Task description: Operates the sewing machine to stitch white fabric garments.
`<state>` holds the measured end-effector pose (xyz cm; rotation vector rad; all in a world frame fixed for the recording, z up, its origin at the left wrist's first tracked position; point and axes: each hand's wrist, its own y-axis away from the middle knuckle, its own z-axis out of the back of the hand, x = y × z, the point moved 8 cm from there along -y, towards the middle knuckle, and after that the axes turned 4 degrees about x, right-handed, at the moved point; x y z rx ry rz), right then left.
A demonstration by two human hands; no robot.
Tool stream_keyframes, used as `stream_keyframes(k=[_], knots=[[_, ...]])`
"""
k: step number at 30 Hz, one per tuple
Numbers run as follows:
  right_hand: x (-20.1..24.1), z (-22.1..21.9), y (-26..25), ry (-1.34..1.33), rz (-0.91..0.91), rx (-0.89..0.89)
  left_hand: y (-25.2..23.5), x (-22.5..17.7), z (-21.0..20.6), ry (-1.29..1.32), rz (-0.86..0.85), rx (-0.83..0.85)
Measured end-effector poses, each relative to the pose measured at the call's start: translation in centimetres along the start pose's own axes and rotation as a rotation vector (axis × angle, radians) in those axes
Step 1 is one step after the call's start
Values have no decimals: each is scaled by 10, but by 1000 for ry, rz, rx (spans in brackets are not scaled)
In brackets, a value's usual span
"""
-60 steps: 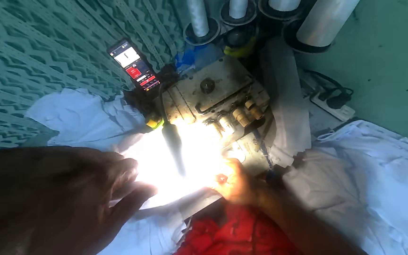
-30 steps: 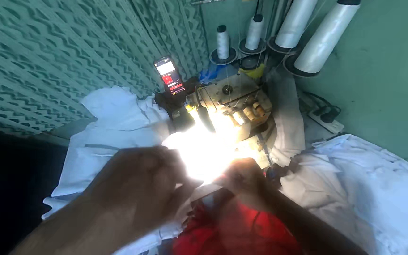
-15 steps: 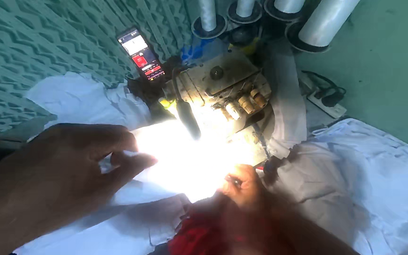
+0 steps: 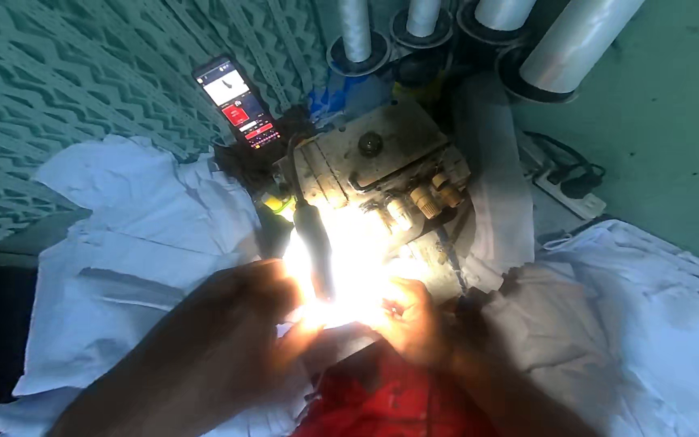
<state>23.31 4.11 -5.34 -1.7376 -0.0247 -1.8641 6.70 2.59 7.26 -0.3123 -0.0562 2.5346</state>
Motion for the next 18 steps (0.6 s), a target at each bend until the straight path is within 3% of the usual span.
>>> stream_keyframes(k=[7, 14, 18], knots=[[-4, -8, -19, 21, -25, -36, -7, 18, -29, 27, 108, -37], [20, -7, -7, 252, -81, -42, 20, 63, -66, 85, 654, -66], [34, 3, -2, 556, -80, -84, 49, 54, -72, 100, 824, -286]])
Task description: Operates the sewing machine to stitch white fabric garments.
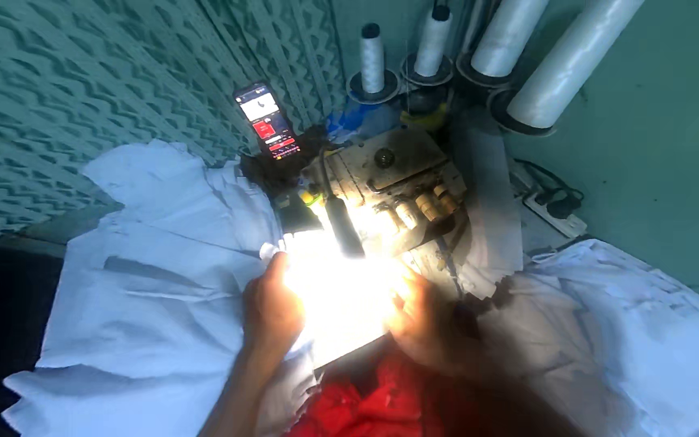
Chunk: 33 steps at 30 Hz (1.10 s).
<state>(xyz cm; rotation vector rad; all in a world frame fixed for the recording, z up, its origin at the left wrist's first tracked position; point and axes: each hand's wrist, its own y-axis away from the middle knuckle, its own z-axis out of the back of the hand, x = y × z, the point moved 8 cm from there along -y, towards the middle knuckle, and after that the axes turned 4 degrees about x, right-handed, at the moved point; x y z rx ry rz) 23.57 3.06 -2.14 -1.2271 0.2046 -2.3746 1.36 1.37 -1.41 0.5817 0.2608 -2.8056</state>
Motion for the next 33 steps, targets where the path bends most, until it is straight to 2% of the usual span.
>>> stream_keyframes(k=[3, 6, 10, 13, 16, 18, 20, 23, 25, 28, 29, 31, 33], knots=[[8, 3, -9, 289, 21, -57, 27, 5, 8, 42, -54, -253], [24, -3, -19, 486, 81, -29, 46, -1, 13, 26, -143, -403], [35, -14, -27, 496, 151, -7, 56, -8, 10, -1, -235, -448], [36, -21, -31, 416, 151, 0, 56, -10, 8, -4, -257, -451], [45, -23, -30, 452, 236, -10, 55, -11, 8, -34, -260, -455], [46, -16, -23, 488, 264, -38, 54, -11, 11, -43, -273, -429], [39, 2, -14, 452, 191, -47, 56, -9, 25, 1, -328, -338], [29, 40, -2, 185, 138, -18, 68, -9, 67, 49, -489, -134], [49, 62, 4, -84, 264, 26, 81, -16, 100, 40, -621, -21], [106, 58, 11, -375, 530, 357, 97, -37, 143, 130, -756, 127], [120, 47, 14, -383, 600, 468, 101, -43, 152, 168, -784, 156], [129, 22, 16, -191, 655, 584, 105, -43, 165, 154, -808, 154], [105, 7, 8, 86, 588, 529, 102, -16, 169, -67, -751, 67]])
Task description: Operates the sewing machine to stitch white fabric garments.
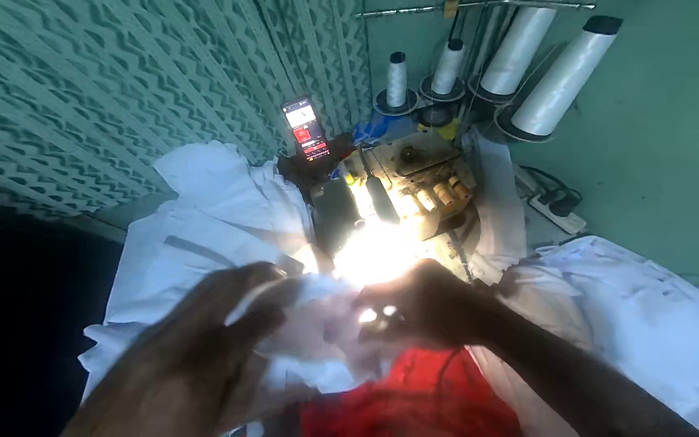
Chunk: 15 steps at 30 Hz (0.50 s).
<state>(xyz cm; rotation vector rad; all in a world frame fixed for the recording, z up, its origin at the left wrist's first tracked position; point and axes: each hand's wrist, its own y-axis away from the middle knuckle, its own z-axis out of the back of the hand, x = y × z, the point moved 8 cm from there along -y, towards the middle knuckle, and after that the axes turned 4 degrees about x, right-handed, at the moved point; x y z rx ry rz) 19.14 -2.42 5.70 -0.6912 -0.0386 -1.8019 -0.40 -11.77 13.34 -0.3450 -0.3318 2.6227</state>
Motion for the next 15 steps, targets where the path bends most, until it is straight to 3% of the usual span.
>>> stream_keyframes(k=[2, 5, 10, 15], knots=[[-47, -10, 17, 153, -150, -63, 28, 48, -7, -250, 110, 34], [-91, -33, 47, 12, -243, -104, 67, 97, -42, -255, 241, 117], [-89, -63, 66, -279, -330, -291, 80, 75, -75, 62, 281, 50], [-83, -69, 72, -220, -414, -369, 75, 56, -65, 204, 246, -99]])
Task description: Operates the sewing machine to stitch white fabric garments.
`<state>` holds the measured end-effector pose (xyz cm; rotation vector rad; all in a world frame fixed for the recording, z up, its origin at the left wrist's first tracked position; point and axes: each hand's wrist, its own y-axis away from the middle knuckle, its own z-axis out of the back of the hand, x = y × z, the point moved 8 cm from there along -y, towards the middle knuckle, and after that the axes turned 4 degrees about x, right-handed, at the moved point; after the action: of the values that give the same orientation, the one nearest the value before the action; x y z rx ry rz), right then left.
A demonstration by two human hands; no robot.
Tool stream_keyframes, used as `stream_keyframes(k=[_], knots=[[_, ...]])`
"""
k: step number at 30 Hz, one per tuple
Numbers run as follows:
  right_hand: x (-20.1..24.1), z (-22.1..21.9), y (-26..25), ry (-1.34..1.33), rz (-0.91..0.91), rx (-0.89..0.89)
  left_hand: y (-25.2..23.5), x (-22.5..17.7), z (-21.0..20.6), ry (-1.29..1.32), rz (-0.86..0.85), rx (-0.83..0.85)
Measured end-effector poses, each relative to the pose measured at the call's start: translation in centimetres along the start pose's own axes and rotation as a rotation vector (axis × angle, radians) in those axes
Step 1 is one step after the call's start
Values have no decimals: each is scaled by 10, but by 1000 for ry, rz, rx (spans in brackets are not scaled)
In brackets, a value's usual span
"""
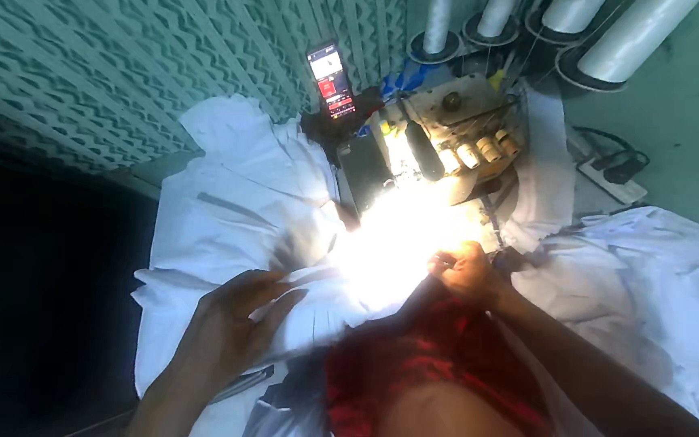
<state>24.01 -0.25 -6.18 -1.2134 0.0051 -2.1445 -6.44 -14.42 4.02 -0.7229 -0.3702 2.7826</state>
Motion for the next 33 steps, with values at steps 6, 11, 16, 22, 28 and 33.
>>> stream_keyframes(k=[6, 11, 16, 22, 28, 33], knots=[[7, 4, 5, 162, 65, -127, -5, -24, 7, -52, -77, -6], [21, 2, 9, 76, 135, -122, -9, -60, 3, 1, -191, 72], [20, 2, 12, 96, 281, -48, -12, -49, -1, -480, -160, 229], [-4, -5, 15, 81, 52, -81, -14, -24, -10, -267, -65, 243], [-21, -9, 22, 95, -32, -128, -18, -8, -6, -101, 9, 80], [-18, -12, 25, 192, 14, -189, -17, -6, -10, -26, 40, 19]])
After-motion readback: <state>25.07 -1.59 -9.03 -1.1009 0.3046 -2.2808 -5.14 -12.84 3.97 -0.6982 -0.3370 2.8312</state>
